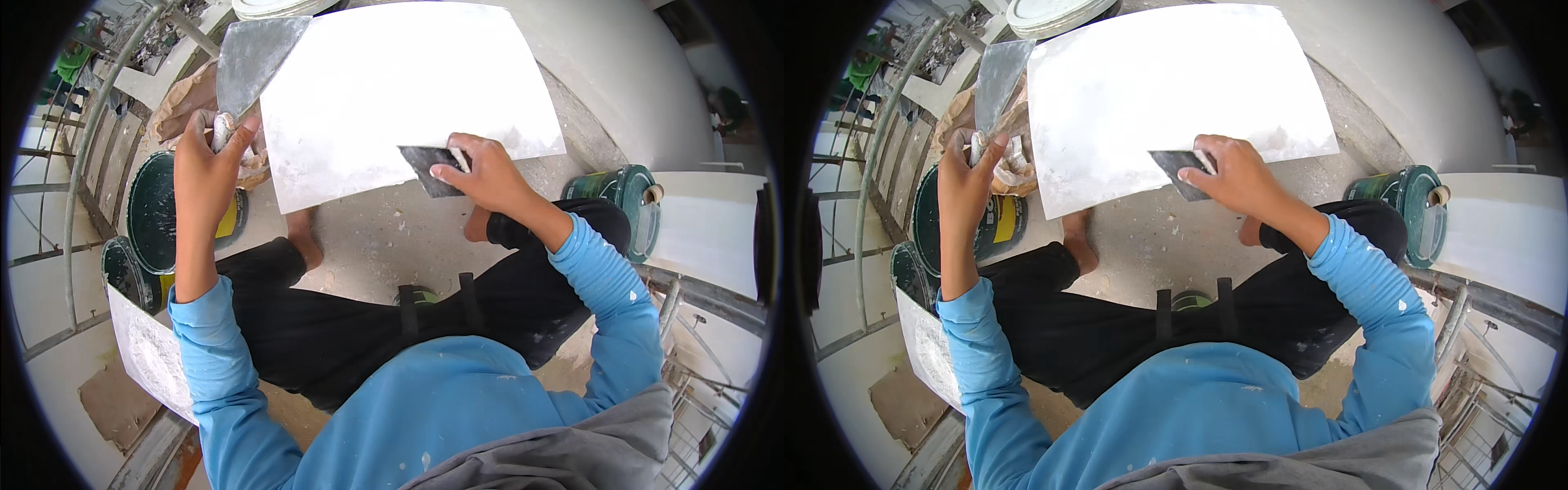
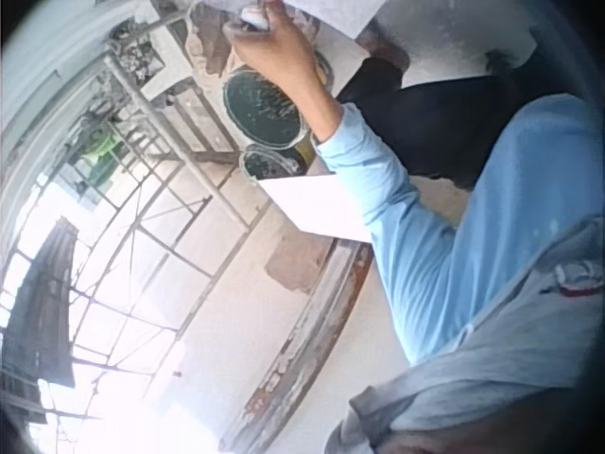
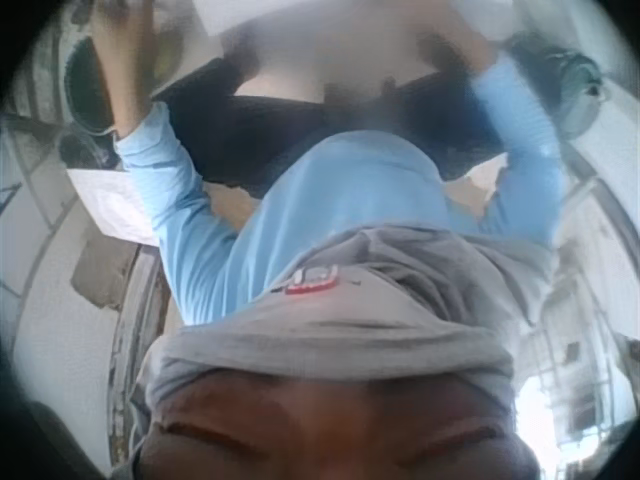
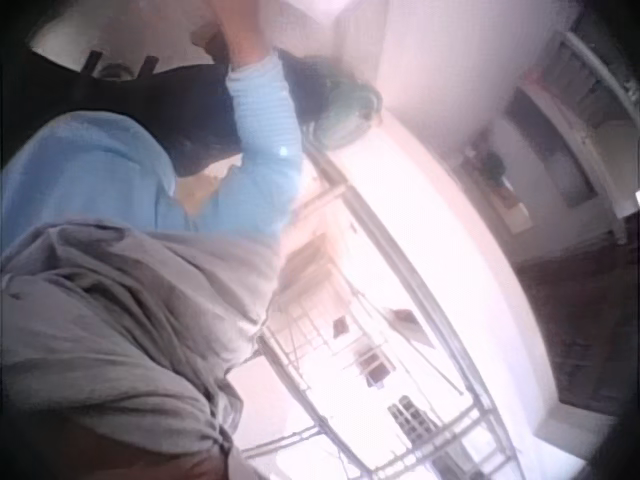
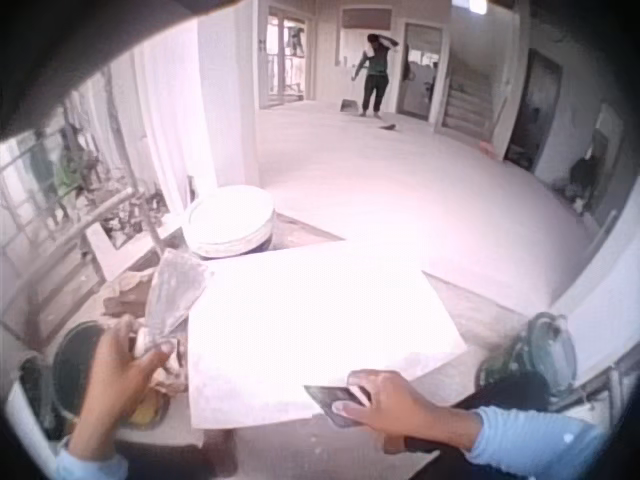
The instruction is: The person sits on the floor and uses a trowel and a smaller scraper to smooth a white plaster-like substance on a large white board. They repeatedly scoop the material from a bag, spread it on the board, and scrape the surface to create a smooth finish.
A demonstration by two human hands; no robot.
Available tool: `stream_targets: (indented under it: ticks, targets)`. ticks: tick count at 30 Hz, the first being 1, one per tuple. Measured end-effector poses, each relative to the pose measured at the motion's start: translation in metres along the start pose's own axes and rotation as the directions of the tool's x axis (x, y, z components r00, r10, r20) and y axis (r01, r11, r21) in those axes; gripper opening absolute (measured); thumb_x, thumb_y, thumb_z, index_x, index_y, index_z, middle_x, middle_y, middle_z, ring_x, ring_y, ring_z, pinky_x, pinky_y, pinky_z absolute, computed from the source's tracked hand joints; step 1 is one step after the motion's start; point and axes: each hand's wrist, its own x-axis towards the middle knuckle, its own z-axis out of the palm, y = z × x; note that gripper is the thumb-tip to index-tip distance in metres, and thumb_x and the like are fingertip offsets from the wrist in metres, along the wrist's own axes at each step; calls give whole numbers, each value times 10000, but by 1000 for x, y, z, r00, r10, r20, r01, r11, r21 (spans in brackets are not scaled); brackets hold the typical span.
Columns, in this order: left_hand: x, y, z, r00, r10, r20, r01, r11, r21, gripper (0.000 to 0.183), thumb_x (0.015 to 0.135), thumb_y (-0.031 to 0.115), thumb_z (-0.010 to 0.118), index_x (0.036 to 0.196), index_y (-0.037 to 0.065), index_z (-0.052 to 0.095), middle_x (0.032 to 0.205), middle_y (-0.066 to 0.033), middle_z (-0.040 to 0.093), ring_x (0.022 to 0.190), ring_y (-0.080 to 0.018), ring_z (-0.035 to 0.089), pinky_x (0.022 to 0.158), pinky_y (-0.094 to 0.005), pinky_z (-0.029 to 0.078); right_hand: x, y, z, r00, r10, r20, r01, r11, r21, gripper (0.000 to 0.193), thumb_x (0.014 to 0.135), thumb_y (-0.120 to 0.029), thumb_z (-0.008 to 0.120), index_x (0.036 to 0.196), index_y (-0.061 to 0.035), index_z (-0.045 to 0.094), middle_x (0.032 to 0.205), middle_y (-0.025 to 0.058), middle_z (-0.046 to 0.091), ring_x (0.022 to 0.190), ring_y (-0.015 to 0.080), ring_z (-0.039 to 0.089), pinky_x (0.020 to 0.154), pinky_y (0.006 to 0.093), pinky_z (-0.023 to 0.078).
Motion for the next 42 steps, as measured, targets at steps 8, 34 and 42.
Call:
stream_targets:
  ticks: [8, 34, 42]
  targets:
    - [-104, 101, 91, 852, 1, 523, 74, 990, -123, 433, 999, 388, 666, 1008, -38, 589, 612, -124, 591, 537, -233, 581, 544, -373, 437, -99, 27, -72, 624, 634, -457, 73, 535, 842, 442, 1031, -287, 606, 1377, -55, 458, 1007, 32, 599, 752, 138, 594, 523, 315, 432]
    - [-199, 65, 158, 615, -6, 788, 27, 1000, -13, 509, 1081, 396, 476, 886, -63, 579, 665, -295, 592, 676, -521, 591, 615, -556, 449, -155, 25, 40, 834, 533, -139, -466, 817, 340, 411, 1100, -313, 446, 1053, 56, 618, 819, 272, 606, 790, 444, 606, 731, 483, 465]
    - [-179, 60, 151, 663, -1, 749, 17, 1000, -14, 516, 1075, 407, 487, 883, -63, 578, 682, -310, 583, 692, -522, 586, 639, -569, 432, -140, 15, 24, 818, 575, 12, -521, 732, 439, 420, 1096, -331, 445, 1074, 45, 631, 856, 250, 625, 814, 411, 608, 763, 461, 474]
